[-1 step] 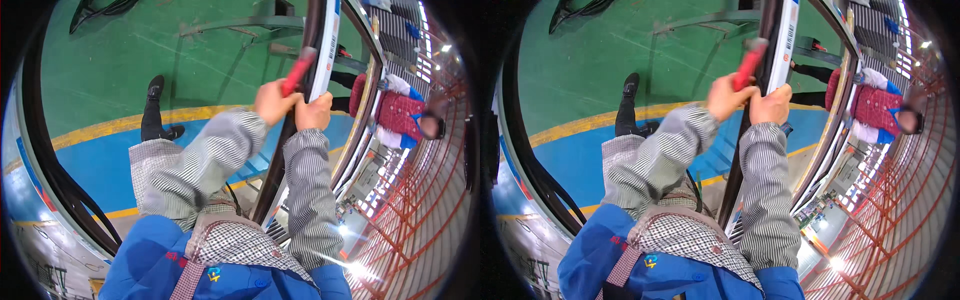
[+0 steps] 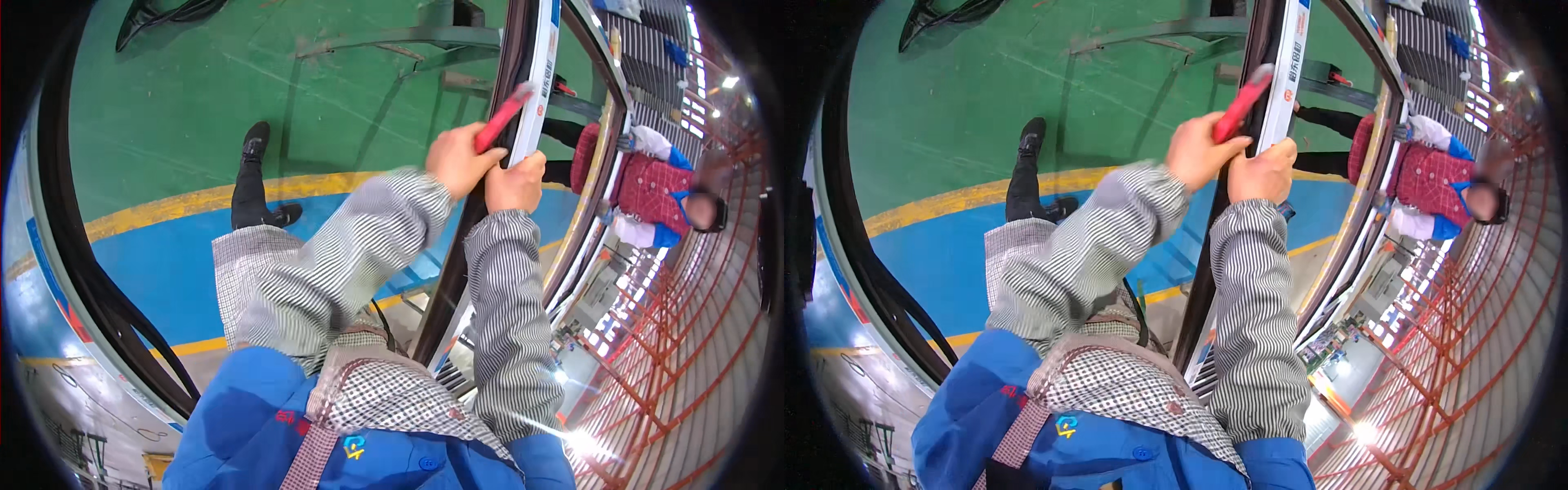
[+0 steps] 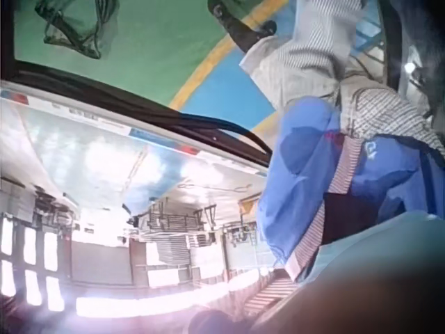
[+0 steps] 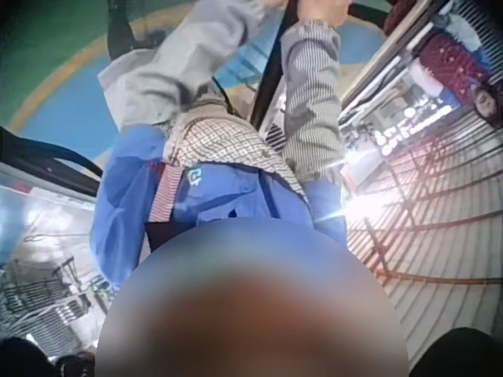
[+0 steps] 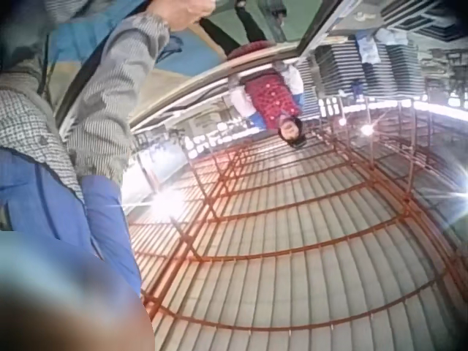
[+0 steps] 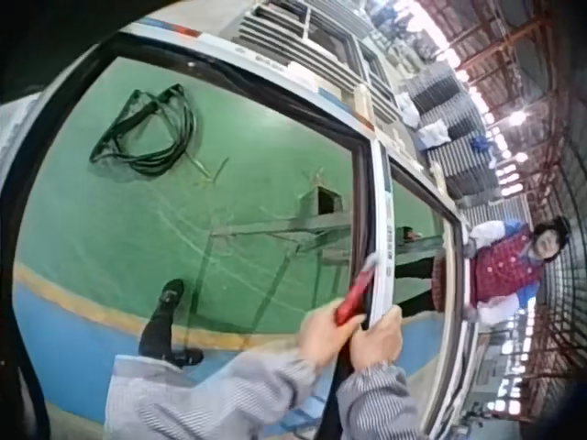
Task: Assembling or finishing metal window frames by applying a seal or protective strip.
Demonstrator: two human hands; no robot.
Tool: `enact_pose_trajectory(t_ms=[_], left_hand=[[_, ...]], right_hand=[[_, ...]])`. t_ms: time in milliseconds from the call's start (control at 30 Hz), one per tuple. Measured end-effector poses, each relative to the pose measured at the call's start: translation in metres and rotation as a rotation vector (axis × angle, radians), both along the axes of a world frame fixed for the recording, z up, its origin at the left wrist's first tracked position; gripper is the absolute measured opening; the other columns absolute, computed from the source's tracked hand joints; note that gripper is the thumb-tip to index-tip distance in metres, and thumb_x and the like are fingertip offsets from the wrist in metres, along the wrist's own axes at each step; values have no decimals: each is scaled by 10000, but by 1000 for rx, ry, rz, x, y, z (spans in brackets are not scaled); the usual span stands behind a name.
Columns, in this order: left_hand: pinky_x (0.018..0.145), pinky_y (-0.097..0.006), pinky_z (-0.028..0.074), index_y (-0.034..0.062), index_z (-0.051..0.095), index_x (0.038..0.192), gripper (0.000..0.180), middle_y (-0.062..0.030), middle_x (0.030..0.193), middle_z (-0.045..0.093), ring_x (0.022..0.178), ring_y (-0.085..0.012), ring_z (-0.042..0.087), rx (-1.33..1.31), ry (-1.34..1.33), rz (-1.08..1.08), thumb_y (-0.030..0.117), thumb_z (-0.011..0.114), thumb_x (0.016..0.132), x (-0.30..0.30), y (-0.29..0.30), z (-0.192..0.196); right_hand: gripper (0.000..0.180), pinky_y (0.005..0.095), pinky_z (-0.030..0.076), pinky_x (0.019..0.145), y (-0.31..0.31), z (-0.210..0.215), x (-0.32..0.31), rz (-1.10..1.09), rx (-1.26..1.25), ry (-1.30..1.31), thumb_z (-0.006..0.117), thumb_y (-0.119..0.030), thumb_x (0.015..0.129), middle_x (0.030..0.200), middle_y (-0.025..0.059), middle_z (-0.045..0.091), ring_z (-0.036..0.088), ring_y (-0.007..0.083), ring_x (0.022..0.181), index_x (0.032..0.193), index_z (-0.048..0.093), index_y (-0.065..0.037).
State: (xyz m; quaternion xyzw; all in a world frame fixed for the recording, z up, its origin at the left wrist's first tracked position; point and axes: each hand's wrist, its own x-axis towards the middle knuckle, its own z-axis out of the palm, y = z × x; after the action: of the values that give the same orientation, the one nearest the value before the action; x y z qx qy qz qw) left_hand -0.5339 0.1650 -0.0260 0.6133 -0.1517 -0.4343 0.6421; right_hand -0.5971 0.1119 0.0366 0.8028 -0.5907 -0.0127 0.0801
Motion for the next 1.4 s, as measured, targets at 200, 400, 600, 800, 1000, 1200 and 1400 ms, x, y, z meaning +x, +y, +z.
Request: enact_pose_trajectory(t_ms=[200, 400, 600, 800, 1000, 1200, 1400], left_hand=[[637, -402, 481, 56, 643, 836, 209, -158, 707, 628, 693, -327, 629, 30, -76, -41, 165, 726, 678, 16, -21, 3], [724, -440, 495, 92, 658, 841, 218, -157, 786, 650, 803, -350, 627, -72, -78, -89, 143, 735, 644, 29, -39, 0], [571, -297, 524, 21, 666, 914, 200, -92, 751, 682, 585, -144, 650, -82, 150, -87, 108, 718, 741, 30, -33, -12], [500, -238, 475, -14, 646, 976, 236, -45, 719, 646, 505, -82, 563, -214, 375, -112, 63, 692, 757, 43, -21, -1], [496, -225, 471, -8, 647, 997, 235, -51, 763, 654, 560, -70, 574, -243, 500, -185, 52, 675, 772, 45, -17, -7], [703, -435, 508, 99, 647, 886, 278, -140, 824, 665, 761, -347, 636, 50, -78, -178, 264, 740, 683, 52, -36, 25], [700, -392, 511, 85, 662, 842, 219, -108, 768, 673, 755, -285, 653, 61, 19, -62, 196, 741, 670, 52, -51, 14]], right_hand=[[524, 478, 470, 752, -9, -7, 0, 96, -59, 24, 682, -404, 758, 938, 217, 594, 595, 411, 869, 979, 459, 16], [532, 463, 474, 703, -21, -3, 2, 135, -103, -56, 746, -406, 685, 788, 209, 605, 600, 413, 779, 893, 482, 6], [575, 474, 456, 811, -18, 0, 5, 77, -11, -34, 747, -352, 669, 966, 250, 580, 574, 414, 936, 1011, 478, 24], [718, 470, 445, 875, -10, 13, 28, 29, -4, 113, 734, -382, 692, 1141, 270, 520, 548, 417, 1035, 1170, 407, 43], [645, 472, 464, 835, -20, 10, 16, 50, 37, 153, 733, -390, 695, 1045, 263, 571, 574, 423, 975, 1089, 451, 36], [615, 479, 457, 790, -35, 11, 16, 119, 11, 85, 714, -410, 722, 1009, 261, 580, 579, 428, 952, 1065, 460, 32], [630, 433, 458, 820, -43, 7, 16, 238, 26, -117, 743, -378, 721, 1027, 232, 580, 577, 397, 980, 1124, 473, 24]])
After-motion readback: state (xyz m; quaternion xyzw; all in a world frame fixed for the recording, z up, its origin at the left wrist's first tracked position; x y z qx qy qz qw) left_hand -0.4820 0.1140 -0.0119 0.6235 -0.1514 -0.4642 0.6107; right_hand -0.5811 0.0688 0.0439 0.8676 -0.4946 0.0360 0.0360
